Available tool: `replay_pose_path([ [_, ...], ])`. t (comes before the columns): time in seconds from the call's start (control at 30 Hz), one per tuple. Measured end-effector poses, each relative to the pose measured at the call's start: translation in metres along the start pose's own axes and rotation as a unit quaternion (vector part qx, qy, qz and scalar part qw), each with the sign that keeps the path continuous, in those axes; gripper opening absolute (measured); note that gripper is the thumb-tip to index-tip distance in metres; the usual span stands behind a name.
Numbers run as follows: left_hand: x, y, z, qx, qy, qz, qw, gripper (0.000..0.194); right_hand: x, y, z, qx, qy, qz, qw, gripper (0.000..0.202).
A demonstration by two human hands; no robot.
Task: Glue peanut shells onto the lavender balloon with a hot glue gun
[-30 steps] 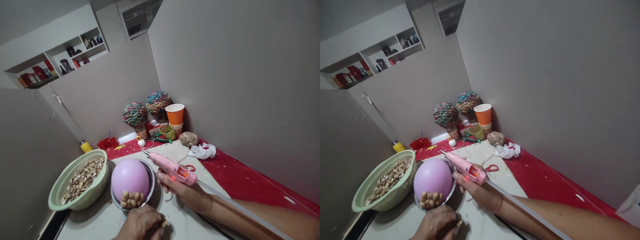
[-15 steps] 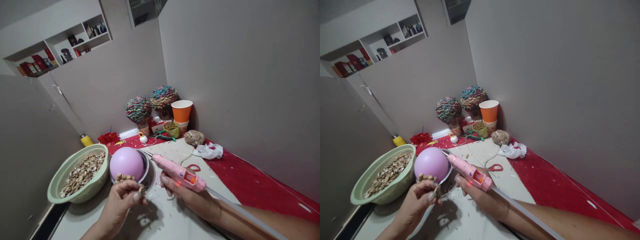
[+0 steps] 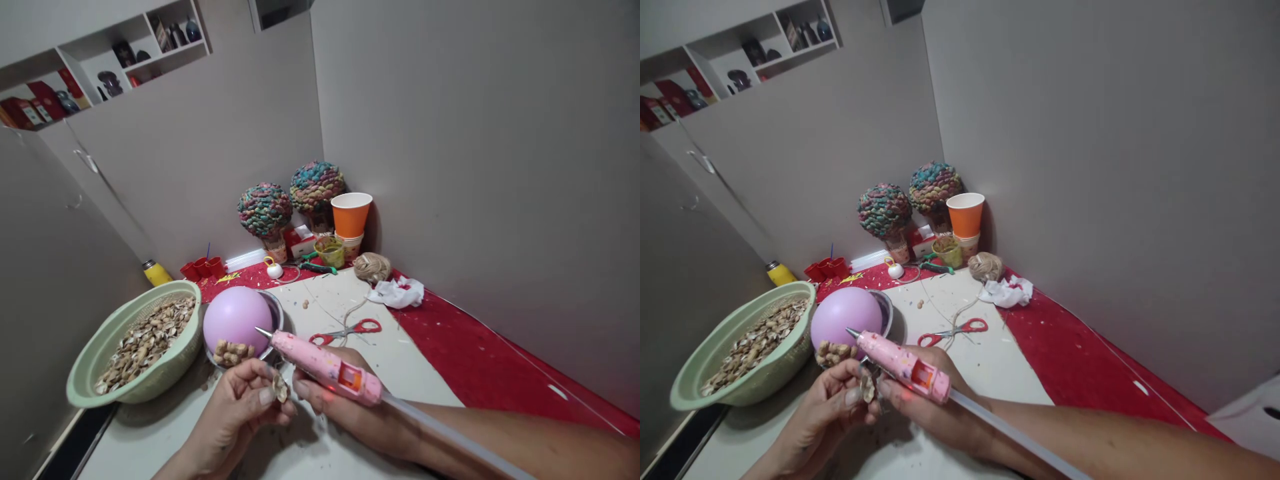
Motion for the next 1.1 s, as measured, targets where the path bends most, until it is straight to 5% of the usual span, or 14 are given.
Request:
replay_pose_path([
  [0.3, 0.003, -0.001, -0.004, 0.033, -0.01, -0.033, 0.999, 0.014, -0.001, -0.001, -0.016, -0.015, -0.013, 0.006, 1.0, 0.013],
  [0.7, -0.001, -0.003, 0.006, -0.001, 0.04, -0.066, 0.997, 0.017, -0.007, -0.004, -0.03, -0.018, 0.002, -0.023, 1.0, 0.019],
  [1.1, 0.005, 0.01, 0.012, -0.03, 0.118, -0.152, 0.981, 0.028, -0.006, -0.002, -0.021, -0.122, 0.107, -0.021, 0.987, 0.017],
])
Point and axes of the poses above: each hand's wrist, its own y-axis away from the middle knuckle, its own x-axis out of the palm, z = x × y, the point moved 9 cm from there along -y, towards the middle knuckle, and after that the axes turned 7 degrees about -z, right-handed, at the moved point
